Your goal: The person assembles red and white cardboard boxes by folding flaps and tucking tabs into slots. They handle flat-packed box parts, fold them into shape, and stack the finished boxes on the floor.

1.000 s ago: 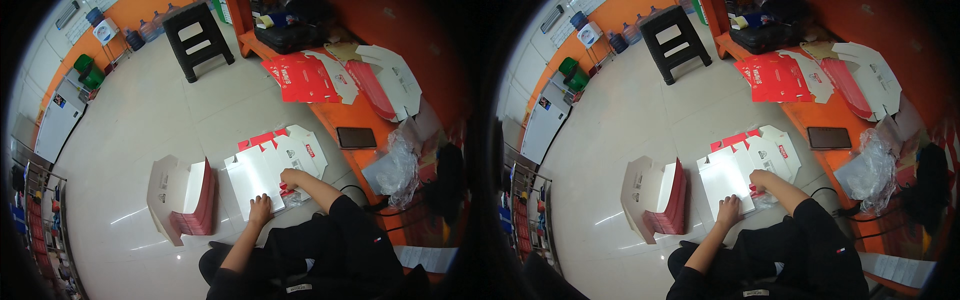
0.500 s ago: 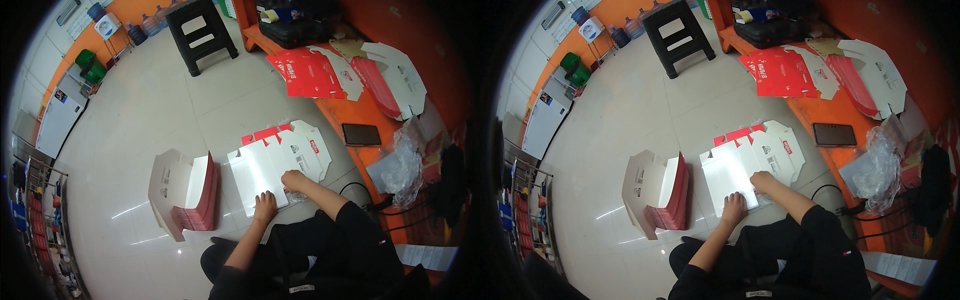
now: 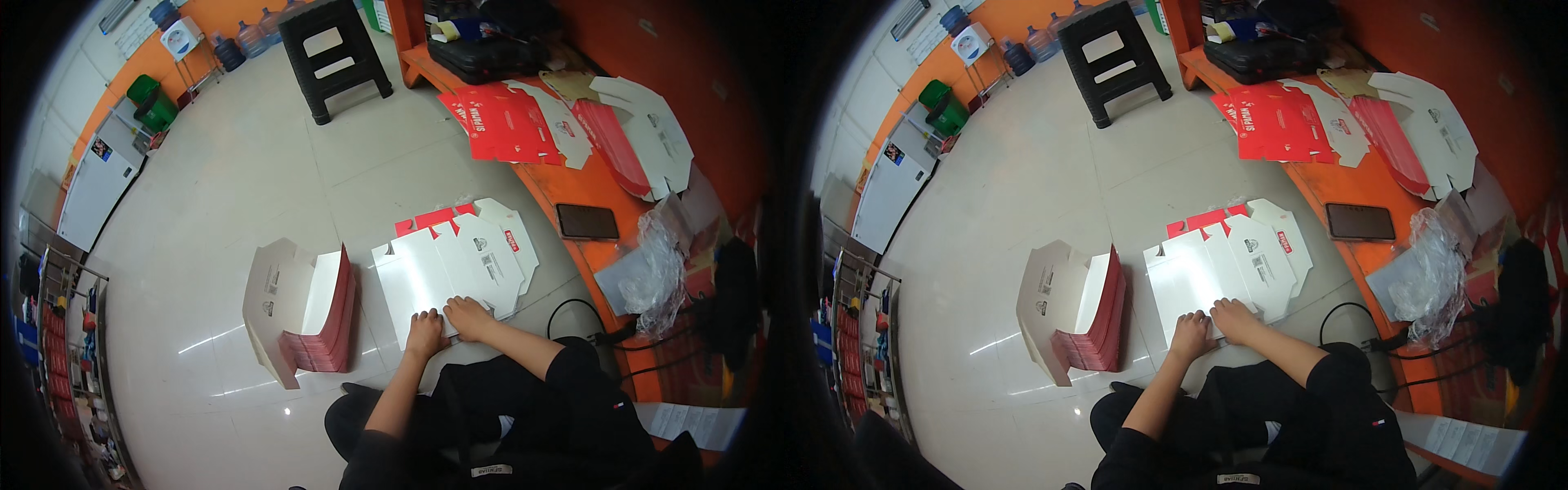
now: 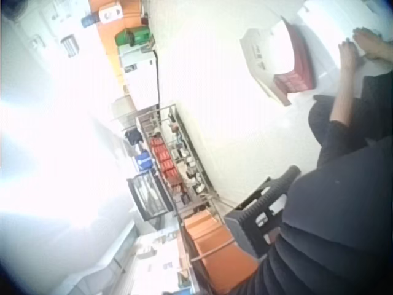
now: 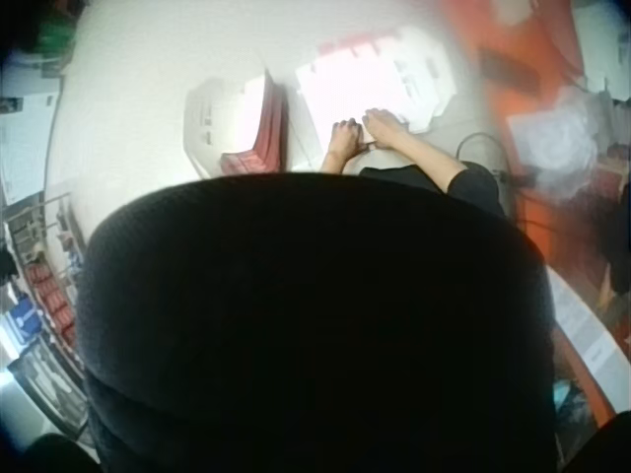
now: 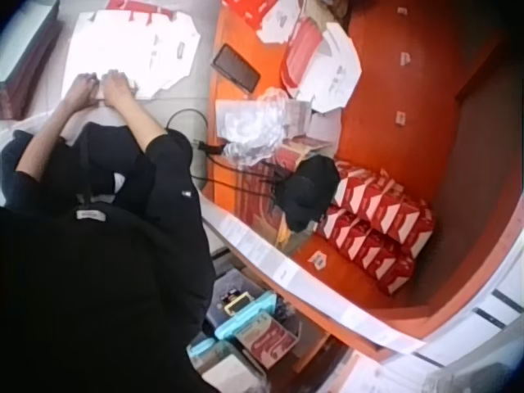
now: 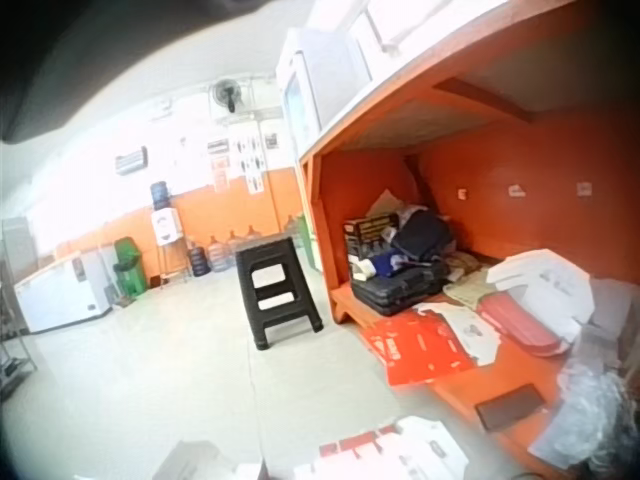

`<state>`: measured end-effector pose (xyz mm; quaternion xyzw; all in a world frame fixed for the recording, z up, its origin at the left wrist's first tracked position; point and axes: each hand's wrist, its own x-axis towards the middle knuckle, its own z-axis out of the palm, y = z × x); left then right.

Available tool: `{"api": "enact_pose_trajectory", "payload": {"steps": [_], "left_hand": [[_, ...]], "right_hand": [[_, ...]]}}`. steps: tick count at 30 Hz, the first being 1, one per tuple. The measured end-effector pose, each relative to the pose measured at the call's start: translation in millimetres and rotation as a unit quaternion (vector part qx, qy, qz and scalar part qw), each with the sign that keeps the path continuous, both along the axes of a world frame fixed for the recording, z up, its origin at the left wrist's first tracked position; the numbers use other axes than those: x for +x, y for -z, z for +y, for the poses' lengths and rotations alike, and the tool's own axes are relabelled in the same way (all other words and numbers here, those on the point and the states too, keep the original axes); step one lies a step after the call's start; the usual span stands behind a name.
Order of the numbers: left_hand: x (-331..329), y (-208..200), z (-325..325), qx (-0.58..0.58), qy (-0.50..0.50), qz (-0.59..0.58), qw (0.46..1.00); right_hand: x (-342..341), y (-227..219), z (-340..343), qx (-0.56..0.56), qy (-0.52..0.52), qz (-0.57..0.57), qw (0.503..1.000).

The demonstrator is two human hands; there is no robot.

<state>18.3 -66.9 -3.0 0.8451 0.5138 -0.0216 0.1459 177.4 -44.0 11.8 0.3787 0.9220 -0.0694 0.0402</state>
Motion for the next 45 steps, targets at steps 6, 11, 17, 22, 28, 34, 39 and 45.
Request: {"api": "enact_pose_trajectory", "payload": {"steps": [6,11,17,22,28,34,39,45], "left_hand": [[-2.9,24.4,-12.2,0.084,-0.031,-0.038,0.995],[-1.4,36.1,-9.0,0.096,-0.052,-0.035,0.993],[-12.1,13.8,30.4,-0.021,-0.037,-0.099,0.994],[-19.1,7.6,68.0,-0.159,-0.033,-0.014,0.987],[-22.3,14.5,102.3,-0.260,-0.021,-0.020,0.965],[-18.9,6.2,80.6,-0.188,-0.022,-0.019,0.982],[-21.1,11.6,74.1,-0.169,-0.042,-0.038,0.984],[-18.9,5.1,71.2,-0.160,-0.038,-0.043,0.985]], "right_hand": [[6.0,33.2,-10.2,0.058,-0.016,0.073,0.995],[4.0,37.6,-10.7,0.093,-0.015,0.093,0.991],[-2.3,23.9,22.5,-0.074,0.008,0.024,0.997],[-25.0,-9.3,66.3,-0.280,0.077,-0.094,0.952],[-22.3,12.0,96.3,-0.336,0.085,-0.038,0.937],[-32.0,-4.1,70.6,-0.239,0.055,-0.103,0.964],[-32.2,-3.3,62.9,-0.210,0.068,-0.097,0.970],[-30.8,-2.0,62.1,-0.212,0.072,-0.104,0.969]]}}
